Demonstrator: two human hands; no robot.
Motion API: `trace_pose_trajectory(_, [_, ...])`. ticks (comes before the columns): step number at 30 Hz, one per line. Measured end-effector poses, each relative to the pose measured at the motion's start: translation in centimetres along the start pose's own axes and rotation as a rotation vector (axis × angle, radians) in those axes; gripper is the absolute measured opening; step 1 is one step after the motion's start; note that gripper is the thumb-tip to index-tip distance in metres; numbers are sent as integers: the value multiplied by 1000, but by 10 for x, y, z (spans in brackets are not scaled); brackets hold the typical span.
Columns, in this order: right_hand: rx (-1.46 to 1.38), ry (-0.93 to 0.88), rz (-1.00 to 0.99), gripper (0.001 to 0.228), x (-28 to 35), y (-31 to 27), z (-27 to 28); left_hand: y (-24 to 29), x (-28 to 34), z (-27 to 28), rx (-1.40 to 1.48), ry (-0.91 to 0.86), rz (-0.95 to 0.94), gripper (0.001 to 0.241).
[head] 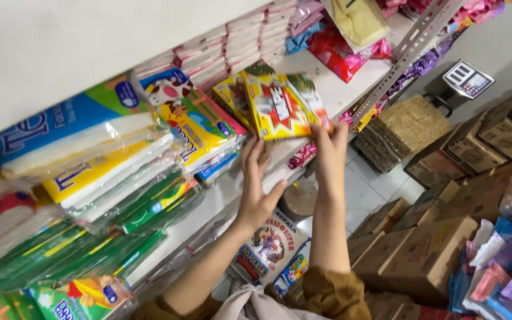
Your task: The person picks up a box of mosquito coils from a shelf, inspects it, and places it on a cardboard box before moving other boxes between different shelves.
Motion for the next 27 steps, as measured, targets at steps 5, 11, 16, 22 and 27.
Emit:
trace_pose_trajectory(5, [-558,-195,-196,47,66,-20,34,6,14,-9,276,0,-39,93])
trace_pose_trajectory(11, [-362,-432,-271,92,165,-13,60,-25,64,-10,598,-174,311,82])
trace_pose_trajectory(16, [-198,-489,-333,76,190,33,119,-28,131,25,514,-212,435,58])
trace_pose_trajectory(22, [-178,-695,-340,73,226,-15,93,5,203,101,727,-11,568,64])
trace_pose_trajectory(27, [59,-1061,-364,83,290,-73,15,55,275,188,702,173,565,67])
Point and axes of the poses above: each hand's wrist, its own x-axis away from the middle knuckle, its own z-axis out of the back of the hand, y = z × x, the point moved 3 cm from there along -x, towards the middle knuckle, and after that the axes turned 5 degrees about y, right-handed, at the moved point
